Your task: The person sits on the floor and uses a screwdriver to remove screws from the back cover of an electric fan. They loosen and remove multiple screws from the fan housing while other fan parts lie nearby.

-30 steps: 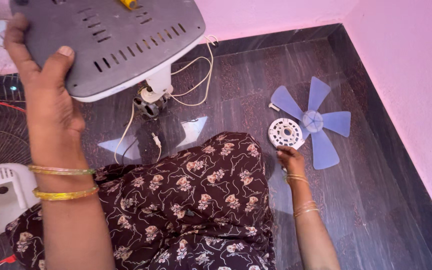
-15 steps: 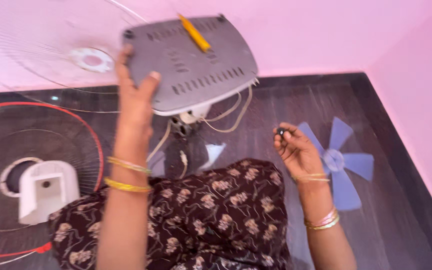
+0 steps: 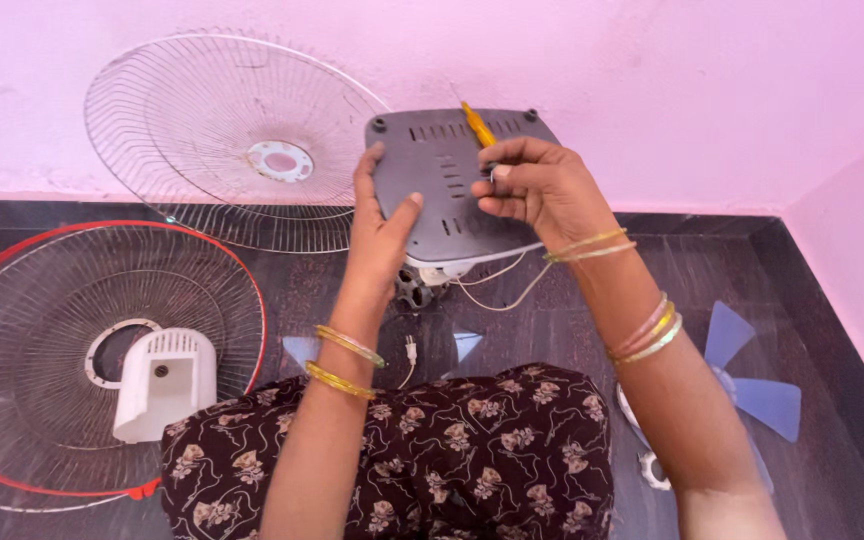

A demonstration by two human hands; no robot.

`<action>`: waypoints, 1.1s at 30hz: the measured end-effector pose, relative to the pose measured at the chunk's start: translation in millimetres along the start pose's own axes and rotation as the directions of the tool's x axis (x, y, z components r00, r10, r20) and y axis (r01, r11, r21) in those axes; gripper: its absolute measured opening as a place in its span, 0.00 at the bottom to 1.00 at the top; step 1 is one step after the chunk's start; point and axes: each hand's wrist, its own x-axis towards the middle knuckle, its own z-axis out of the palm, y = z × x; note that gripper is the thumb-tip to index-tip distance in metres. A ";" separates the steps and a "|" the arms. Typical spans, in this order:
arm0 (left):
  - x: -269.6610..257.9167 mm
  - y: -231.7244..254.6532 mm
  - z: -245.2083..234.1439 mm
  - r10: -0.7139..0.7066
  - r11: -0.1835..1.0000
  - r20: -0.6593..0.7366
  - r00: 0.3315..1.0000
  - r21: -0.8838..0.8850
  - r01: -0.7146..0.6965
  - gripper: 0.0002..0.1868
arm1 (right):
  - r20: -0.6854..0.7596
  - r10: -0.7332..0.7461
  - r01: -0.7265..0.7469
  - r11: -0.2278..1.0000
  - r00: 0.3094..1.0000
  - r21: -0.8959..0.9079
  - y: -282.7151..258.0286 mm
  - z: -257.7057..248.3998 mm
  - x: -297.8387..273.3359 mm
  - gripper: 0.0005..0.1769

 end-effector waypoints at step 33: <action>1.3 5.7 3.7 -0.048 0.998 -0.036 0.998 0.027 0.049 0.38 | 0.503 -0.241 0.554 0.260 0.830 -0.791 -2.3 11.5 18.6 0.22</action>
